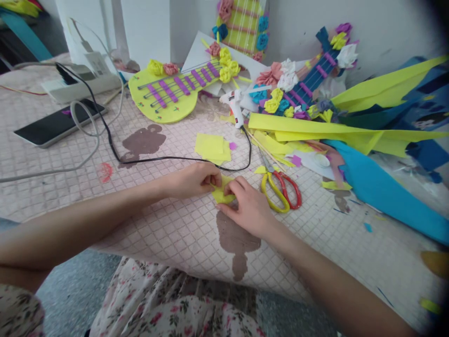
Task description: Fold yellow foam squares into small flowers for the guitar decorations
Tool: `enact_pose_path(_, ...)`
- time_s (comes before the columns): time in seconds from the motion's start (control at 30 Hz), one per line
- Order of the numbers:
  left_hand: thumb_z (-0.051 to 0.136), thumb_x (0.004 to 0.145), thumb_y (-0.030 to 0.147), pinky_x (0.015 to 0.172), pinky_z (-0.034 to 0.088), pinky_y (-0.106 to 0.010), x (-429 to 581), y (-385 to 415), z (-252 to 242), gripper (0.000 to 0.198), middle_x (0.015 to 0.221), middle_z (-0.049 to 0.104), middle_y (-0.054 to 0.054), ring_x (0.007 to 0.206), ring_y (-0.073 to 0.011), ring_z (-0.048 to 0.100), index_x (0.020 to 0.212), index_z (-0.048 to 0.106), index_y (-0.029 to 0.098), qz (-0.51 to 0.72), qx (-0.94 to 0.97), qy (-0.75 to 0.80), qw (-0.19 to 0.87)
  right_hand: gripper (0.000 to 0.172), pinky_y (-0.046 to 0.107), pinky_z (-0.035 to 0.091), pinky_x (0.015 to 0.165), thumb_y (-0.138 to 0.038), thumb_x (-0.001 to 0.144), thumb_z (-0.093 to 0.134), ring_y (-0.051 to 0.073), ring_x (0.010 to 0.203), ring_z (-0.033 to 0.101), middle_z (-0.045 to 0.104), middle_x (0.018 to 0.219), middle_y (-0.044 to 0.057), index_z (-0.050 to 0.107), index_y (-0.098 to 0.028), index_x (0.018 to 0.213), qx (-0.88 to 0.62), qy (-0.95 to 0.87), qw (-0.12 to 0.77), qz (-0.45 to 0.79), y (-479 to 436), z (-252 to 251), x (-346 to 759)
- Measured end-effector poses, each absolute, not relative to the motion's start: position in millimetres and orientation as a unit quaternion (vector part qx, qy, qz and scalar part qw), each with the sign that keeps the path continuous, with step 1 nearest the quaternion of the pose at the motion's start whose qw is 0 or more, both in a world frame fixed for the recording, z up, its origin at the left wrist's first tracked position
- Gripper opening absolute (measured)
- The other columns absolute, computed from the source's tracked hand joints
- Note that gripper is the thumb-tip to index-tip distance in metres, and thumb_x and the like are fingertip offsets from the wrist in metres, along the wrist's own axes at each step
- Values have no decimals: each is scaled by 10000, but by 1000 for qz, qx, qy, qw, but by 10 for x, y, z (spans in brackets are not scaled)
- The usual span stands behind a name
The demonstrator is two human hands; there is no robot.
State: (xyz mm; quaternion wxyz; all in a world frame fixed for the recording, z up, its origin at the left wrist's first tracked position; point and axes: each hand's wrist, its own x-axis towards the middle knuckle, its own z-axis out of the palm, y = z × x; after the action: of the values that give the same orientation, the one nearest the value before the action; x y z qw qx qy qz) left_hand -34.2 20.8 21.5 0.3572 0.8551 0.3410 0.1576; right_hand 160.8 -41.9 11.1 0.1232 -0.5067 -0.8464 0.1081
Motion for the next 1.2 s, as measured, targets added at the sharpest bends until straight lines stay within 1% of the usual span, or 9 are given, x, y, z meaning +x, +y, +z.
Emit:
enact_pose_path(0.1, 556, 757, 146, 558, 388, -210, -331, 190, 215, 122, 695, 571, 8, 580, -90, 486, 864, 613, 136, 161, 845, 356, 365, 248, 296, 386, 581, -414, 821, 609, 193, 811, 578, 555, 954, 32, 496, -207, 894, -507, -844, 129, 118, -415, 107, 1609)
enact_pose_path(0.2, 641, 747, 287, 631, 418, -256, -270, 105, 203, 197, 777, 585, -23, 693, -140, 534, 871, 594, 141, 175, 856, 374, 311, 266, 300, 392, 590, -415, 799, 634, 191, 793, 569, 549, 942, 27, 499, -206, 893, -509, -840, 136, 130, -401, 111, 1617)
enact_pose_path(0.27, 698, 691, 271, 745, 431, -309, -222, 40, 178, 237, 869, 587, -48, 840, -193, 550, 857, 585, 146, 179, 870, 381, 255, 285, 304, 404, 615, -404, 774, 668, 190, 801, 564, 548, 940, 23, 500, -205, 889, -504, -837, 145, 157, -377, 124, 1642)
enact_pose_path(0.37, 704, 699, 263, 820, 417, -361, -180, -18, 137, 241, 918, 581, -60, 916, -227, 545, 866, 573, 150, 160, 880, 391, 215, 236, 299, 423, 663, -338, 784, 672, 175, 817, 555, 546, 923, 17, 499, -204, 872, -479, -830, 176, 225, -326, 145, 1701)
enact_pose_path(0.47, 706, 729, 314, 816, 417, -360, -178, -21, 125, 274, 936, 582, -67, 923, -231, 544, 889, 556, 148, 153, 881, 393, 215, 129, 301, 420, 667, -200, 816, 611, 170, 799, 538, 530, 894, 26, 487, -201, 852, -493, -818, 201, 217, -288, 140, 1748)
enact_pose_path(0.67, 751, 697, 309, 779, 420, -343, -196, -3, 155, 326, 937, 586, -68, 909, -231, 546, 889, 542, 147, 144, 873, 408, 226, 145, 320, 437, 720, -90, 790, 549, 172, 826, 539, 530, 908, 29, 486, -211, 840, -494, -819, 203, 211, -272, 143, 1797)
enact_pose_path(0.93, 766, 659, 309, 750, 421, -328, -195, 20, 151, 349, 923, 594, -53, 893, -226, 558, 878, 538, 162, 151, 869, 409, 234, 74, 316, 452, 702, -152, 839, 530, 158, 749, 538, 554, 907, 39, 510, -205, 887, -514, -797, 248, 198, -212, 141, 1826)
enact_pose_path(1.0, 768, 652, 309, 748, 425, -331, -190, 25, 150, 360, 921, 599, -51, 886, -225, 562, 885, 534, 165, 148, 866, 414, 238, 114, 327, 464, 705, -180, 836, 550, 160, 743, 548, 548, 948, 52, 514, -205, 942, -525, -791, 246, 196, -210, 130, 1802)
enact_pose_path(1.2, 785, 617, 326, 736, 455, -341, -186, 40, 84, 443, 956, 574, -58, 879, -227, 567, 925, 506, 174, 172, 860, 421, 232, 252, 364, 475, 816, -190, 782, 636, 209, 936, 577, 543, 1038, 83, 510, -203, 1000, -541, -784, 231, 198, -178, 111, 1725)
